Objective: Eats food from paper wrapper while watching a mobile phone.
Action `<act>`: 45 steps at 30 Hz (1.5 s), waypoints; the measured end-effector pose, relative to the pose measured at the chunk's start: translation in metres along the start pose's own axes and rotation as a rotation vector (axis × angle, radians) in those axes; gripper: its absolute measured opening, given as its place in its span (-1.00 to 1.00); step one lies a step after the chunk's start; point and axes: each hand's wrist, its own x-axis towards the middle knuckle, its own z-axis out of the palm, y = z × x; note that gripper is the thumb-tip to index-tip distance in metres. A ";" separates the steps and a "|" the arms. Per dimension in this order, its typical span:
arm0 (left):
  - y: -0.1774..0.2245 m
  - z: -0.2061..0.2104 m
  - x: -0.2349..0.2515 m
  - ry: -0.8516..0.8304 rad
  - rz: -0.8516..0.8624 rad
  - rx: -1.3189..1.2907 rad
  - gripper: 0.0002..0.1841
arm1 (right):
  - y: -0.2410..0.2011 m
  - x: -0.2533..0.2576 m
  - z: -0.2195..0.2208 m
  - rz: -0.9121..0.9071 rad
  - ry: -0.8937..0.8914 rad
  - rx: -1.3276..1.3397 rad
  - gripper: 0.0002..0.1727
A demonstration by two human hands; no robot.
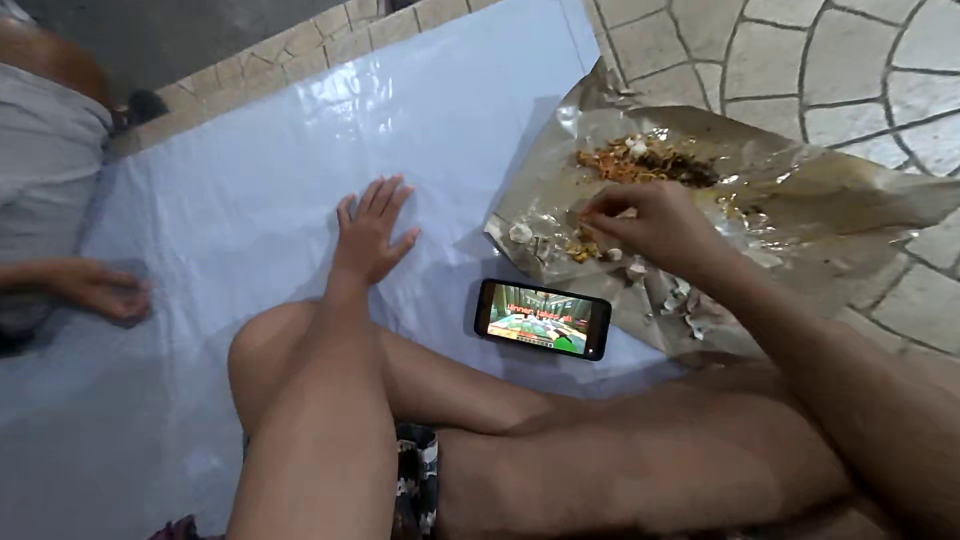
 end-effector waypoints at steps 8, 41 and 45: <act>0.000 -0.002 0.001 -0.005 0.006 -0.013 -0.25 | 0.000 0.004 0.000 0.154 -0.179 0.253 -0.86; -0.001 -0.002 0.002 -0.001 0.007 -0.015 -0.22 | 0.005 -0.001 -0.031 0.078 0.171 -0.371 -0.78; -0.001 -0.002 0.002 0.004 0.005 -0.036 -0.22 | -0.001 -0.011 -0.016 -0.008 0.016 -0.204 -0.83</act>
